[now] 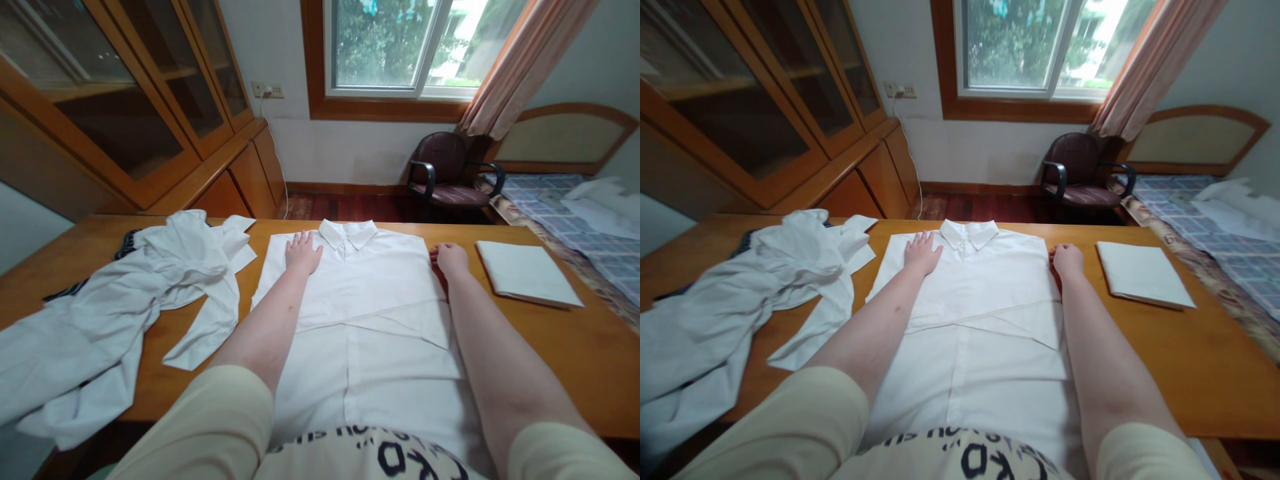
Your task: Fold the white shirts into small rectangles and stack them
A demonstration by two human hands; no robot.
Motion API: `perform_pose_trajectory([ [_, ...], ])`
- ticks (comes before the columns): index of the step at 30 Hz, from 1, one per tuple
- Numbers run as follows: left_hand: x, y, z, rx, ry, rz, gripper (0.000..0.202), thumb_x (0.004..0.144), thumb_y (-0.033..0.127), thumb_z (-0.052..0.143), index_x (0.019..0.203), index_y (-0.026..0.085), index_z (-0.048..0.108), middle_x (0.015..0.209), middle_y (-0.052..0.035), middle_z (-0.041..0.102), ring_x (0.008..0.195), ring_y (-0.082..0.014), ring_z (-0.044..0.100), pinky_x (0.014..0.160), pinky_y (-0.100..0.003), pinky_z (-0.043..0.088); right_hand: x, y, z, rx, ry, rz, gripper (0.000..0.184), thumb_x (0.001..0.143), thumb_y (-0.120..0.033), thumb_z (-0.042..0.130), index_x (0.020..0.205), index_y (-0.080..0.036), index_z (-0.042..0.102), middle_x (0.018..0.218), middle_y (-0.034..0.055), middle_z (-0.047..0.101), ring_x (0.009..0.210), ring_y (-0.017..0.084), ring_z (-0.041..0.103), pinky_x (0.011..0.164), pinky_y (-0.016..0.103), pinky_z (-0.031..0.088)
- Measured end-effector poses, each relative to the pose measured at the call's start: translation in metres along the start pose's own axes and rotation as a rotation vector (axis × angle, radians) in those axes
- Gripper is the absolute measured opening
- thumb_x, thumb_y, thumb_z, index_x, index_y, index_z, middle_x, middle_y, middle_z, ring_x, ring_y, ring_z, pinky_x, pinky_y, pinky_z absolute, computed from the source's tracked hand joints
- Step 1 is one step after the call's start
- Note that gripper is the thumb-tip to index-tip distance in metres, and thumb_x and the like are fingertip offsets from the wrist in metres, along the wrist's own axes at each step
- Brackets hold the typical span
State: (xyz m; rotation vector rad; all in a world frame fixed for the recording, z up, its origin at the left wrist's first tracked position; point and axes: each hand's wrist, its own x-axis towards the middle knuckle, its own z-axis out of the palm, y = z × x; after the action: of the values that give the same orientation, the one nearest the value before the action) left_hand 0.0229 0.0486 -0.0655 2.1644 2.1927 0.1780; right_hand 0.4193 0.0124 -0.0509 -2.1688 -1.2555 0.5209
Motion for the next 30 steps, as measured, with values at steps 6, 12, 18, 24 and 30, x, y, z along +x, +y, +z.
perform_pose_trajectory([
  [6,0.0,0.001,-0.001,-0.002,-0.003,-0.009,0.07,0.089,0.055,0.025,0.15,0.02,0.027,0.157,-0.0057,0.023,0.144,-0.0259,0.018,0.115,-0.048,0.015,-0.012,-0.002,-0.013,-0.101,-0.128,0.061,0.042,0.08,-0.054,0.054,0.068,-0.016,0.066,0.055,0.0088,0.063,0.05,0.02,0.058,0.047,0.029,0.044],
  [12,-0.001,0.001,-0.003,-0.008,-0.006,-0.009,0.07,0.09,0.055,0.025,0.149,0.019,0.028,0.157,-0.0063,0.023,0.144,-0.0263,0.018,0.115,-0.049,0.016,-0.027,-0.014,-0.025,-0.191,-0.242,0.024,0.03,0.069,-0.047,0.07,0.065,-0.017,0.065,0.054,0.0041,0.06,0.049,0.017,0.054,0.047,0.028,0.039],
  [18,0.0,0.001,-0.002,-0.005,-0.01,-0.016,0.07,0.089,0.056,0.025,0.15,0.02,0.027,0.157,-0.0058,0.022,0.144,-0.026,0.018,0.115,-0.048,0.015,-0.04,-0.006,-0.031,0.263,-0.369,0.196,0.021,0.074,-0.039,0.067,0.071,-0.019,0.06,0.06,0.0031,0.06,0.052,0.016,0.055,0.047,0.027,0.043],
  [24,0.0,0.001,0.0,-0.003,-0.003,-0.01,0.07,0.089,0.056,0.025,0.15,0.02,0.027,0.157,-0.006,0.022,0.144,-0.0264,0.018,0.115,-0.048,0.016,-0.047,0.0,-0.038,0.227,-0.504,0.266,0.028,0.07,-0.038,0.072,0.059,-0.02,0.054,0.047,-0.0014,0.048,0.041,0.013,0.045,0.04,0.026,0.036],
  [30,0.0,0.003,-0.002,0.005,-0.002,-0.018,0.07,0.089,0.056,0.024,0.149,0.02,0.028,0.157,-0.0056,0.023,0.144,-0.0257,0.018,0.115,-0.048,0.016,-0.057,0.006,-0.038,0.522,-0.5,0.394,0.019,0.075,-0.036,0.064,0.07,-0.019,0.057,0.055,0.0032,0.058,0.047,0.016,0.054,0.042,0.026,0.041],
])
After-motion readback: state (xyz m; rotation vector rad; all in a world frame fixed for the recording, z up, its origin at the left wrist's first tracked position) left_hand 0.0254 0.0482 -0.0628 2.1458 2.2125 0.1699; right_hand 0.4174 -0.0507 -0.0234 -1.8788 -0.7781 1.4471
